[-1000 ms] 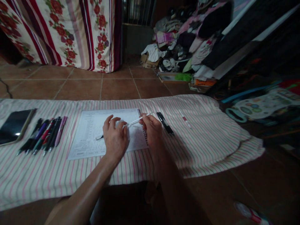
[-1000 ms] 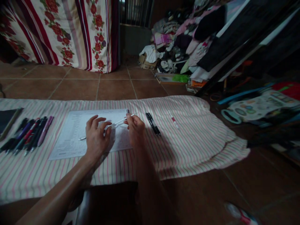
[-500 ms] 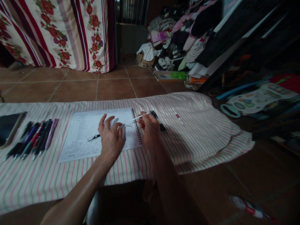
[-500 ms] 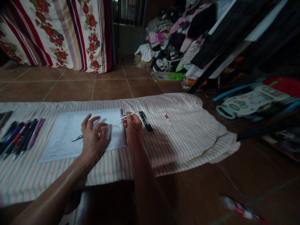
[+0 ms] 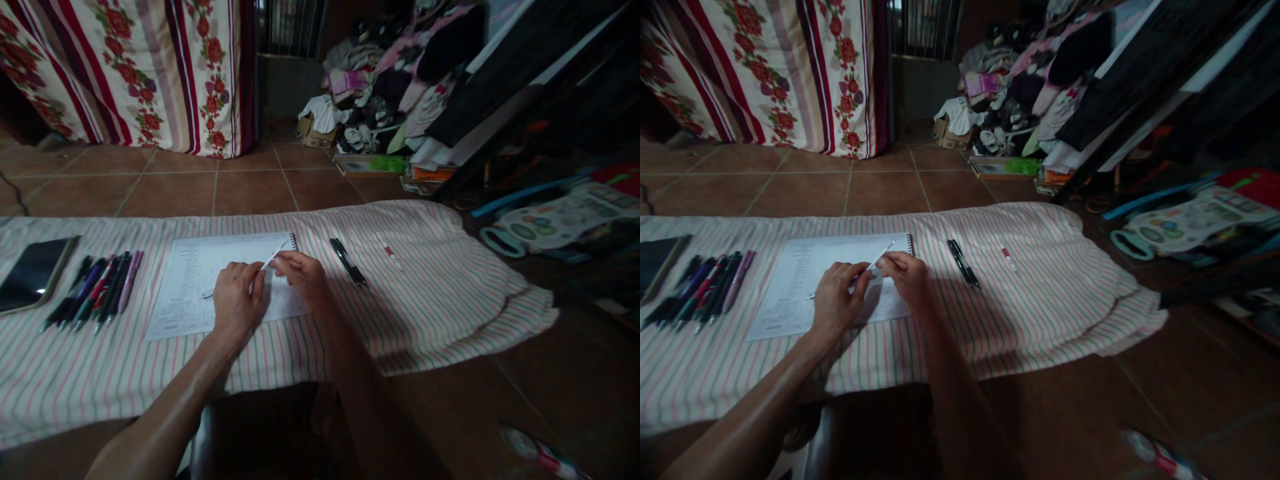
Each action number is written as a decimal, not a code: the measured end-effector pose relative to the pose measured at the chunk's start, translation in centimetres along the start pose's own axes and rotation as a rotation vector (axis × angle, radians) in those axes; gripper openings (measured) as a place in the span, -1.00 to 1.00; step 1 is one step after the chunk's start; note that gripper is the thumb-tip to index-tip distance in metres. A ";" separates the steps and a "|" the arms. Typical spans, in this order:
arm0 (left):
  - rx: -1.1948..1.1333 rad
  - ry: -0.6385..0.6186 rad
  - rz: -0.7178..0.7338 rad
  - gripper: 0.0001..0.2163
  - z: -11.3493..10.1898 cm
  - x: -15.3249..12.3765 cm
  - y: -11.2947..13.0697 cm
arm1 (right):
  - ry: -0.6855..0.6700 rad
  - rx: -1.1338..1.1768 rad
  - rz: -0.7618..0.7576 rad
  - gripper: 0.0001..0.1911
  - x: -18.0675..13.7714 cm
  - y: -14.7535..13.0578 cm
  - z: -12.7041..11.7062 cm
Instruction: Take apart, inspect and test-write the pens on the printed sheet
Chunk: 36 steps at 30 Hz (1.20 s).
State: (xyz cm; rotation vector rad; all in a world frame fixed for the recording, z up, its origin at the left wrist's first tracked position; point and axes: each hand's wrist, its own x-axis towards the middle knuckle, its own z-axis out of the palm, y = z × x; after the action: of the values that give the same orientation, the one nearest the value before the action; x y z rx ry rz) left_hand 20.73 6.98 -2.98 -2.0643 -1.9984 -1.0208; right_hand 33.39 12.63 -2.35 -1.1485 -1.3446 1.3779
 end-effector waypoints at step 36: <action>-1.769 0.073 -1.011 -0.89 -2.9 1.3 -1.2 | 0.113 -0.410 -0.162 -0.79 0.7 0.3 -1.2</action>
State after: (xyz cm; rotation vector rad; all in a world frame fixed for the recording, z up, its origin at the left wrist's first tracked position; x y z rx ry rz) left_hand 18.35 6.83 -0.52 -0.5608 -2.0943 -3.8523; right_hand 34.41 13.49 -2.66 -1.3267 -1.6446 0.9311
